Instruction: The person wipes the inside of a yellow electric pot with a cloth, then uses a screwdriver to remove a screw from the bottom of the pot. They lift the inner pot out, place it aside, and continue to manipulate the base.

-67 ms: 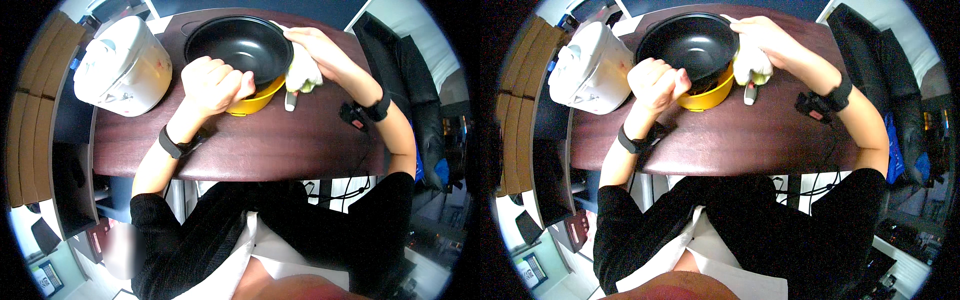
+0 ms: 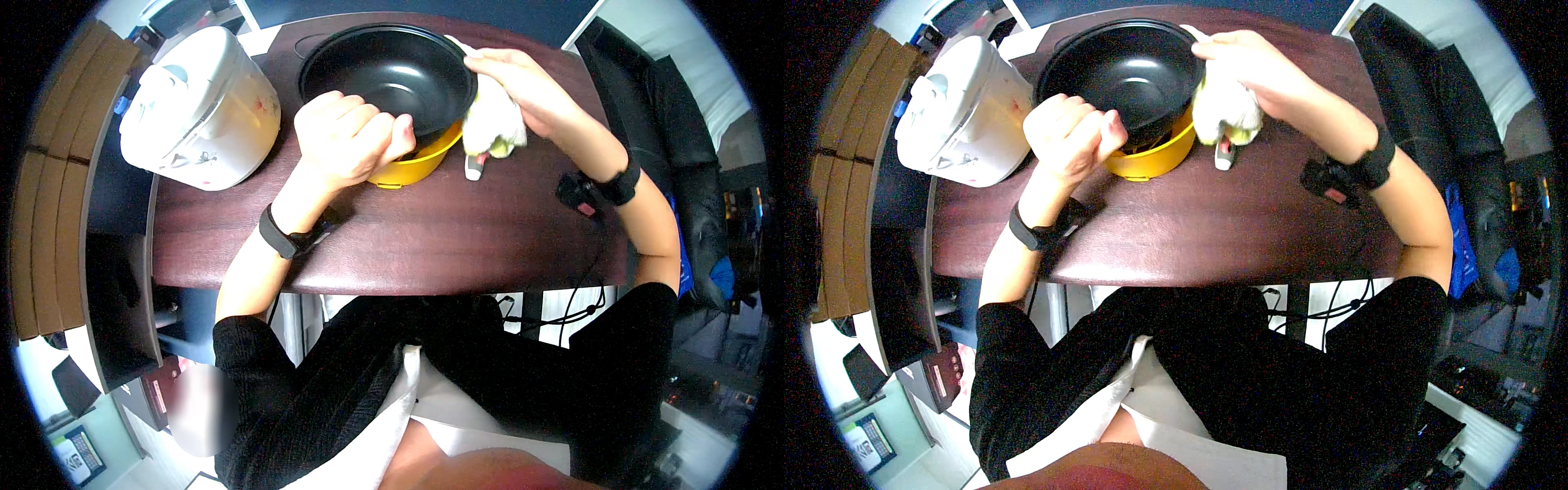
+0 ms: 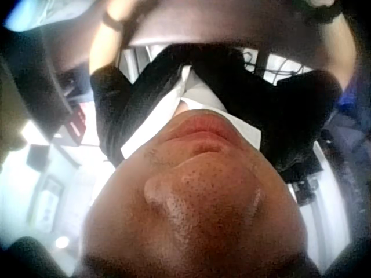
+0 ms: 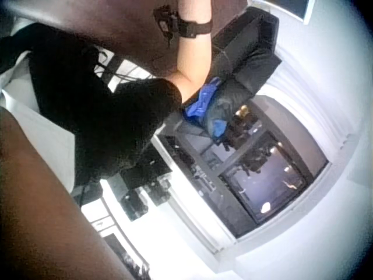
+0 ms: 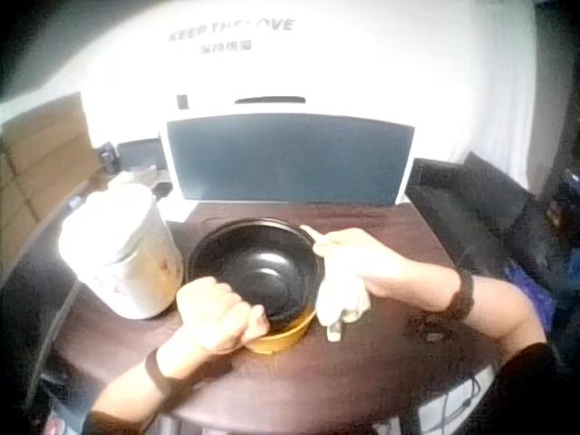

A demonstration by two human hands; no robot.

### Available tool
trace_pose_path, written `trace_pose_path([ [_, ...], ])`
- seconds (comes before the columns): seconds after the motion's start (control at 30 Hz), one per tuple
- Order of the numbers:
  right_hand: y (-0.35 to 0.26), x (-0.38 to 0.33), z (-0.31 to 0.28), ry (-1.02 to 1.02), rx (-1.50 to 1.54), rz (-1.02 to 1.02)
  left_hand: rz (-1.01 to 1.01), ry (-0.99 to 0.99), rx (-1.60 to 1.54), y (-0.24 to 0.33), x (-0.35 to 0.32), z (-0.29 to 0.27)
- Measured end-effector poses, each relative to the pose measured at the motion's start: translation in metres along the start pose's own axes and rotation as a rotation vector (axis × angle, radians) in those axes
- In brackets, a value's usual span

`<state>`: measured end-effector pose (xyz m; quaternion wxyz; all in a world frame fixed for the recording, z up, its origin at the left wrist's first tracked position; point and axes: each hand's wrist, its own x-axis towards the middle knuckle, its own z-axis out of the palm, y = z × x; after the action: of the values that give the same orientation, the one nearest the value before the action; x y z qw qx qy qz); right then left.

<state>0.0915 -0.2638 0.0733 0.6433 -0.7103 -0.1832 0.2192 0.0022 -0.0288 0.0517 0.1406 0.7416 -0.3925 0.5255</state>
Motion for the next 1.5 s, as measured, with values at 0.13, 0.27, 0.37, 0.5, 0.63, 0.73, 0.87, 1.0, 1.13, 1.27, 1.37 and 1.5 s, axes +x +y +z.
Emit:
trace_pose_path([
  [0.13, -0.004, -0.042, 0.02, -0.023, 0.126, 0.026, -0.023, 0.026, 0.048, -0.002, -0.004, 0.001],
  [0.27, -0.004, -0.072, 0.031, -0.032, 0.218, 0.097, -0.055, 0.025, 0.052, -0.002, -0.001, 0.004],
  [0.37, -0.007, -0.089, 0.005, -0.003, 0.126, 0.077, -0.07, -0.008, 0.059, 0.003, 0.002, 0.005],
  [0.5, 0.002, -0.106, -0.038, 0.24, 0.262, 0.015, -0.062, -0.026, 0.07, -0.002, 0.0, 0.012],
  [0.63, 0.031, -0.121, -0.091, 0.437, 0.334, 0.017, -0.07, -0.063, 0.057, -0.002, 0.003, 0.017],
  [0.73, 0.035, -0.125, -0.105, 0.528, 0.243, 0.012, -0.087, -0.084, 0.056, -0.001, 0.001, 0.015],
  [0.87, 0.048, -0.127, -0.129, 0.669, 0.05, -0.042, -0.125, -0.213, 0.023, 0.009, 0.004, 0.01],
  [1.0, 0.061, -0.123, -0.141, 0.618, 0.088, 0.039, -0.172, -0.329, -0.038, 0.013, -0.001, 0.007],
  [1.13, 0.075, -0.12, -0.147, 0.609, 0.035, 0.067, -0.204, -0.599, -0.083, 0.016, -0.007, 0.002],
  [1.27, 0.085, -0.115, -0.148, 0.576, -0.013, 0.08, -0.233, -0.734, -0.068, 0.021, -0.008, 0.0],
  [1.37, 0.087, -0.113, -0.147, 0.564, -0.039, 0.11, -0.247, -0.704, -0.045, 0.022, -0.01, 0.003],
  [1.5, 0.102, -0.111, -0.162, 0.573, -0.39, 0.113, -0.18, -0.687, 0.013, 0.018, -0.014, 0.005],
])
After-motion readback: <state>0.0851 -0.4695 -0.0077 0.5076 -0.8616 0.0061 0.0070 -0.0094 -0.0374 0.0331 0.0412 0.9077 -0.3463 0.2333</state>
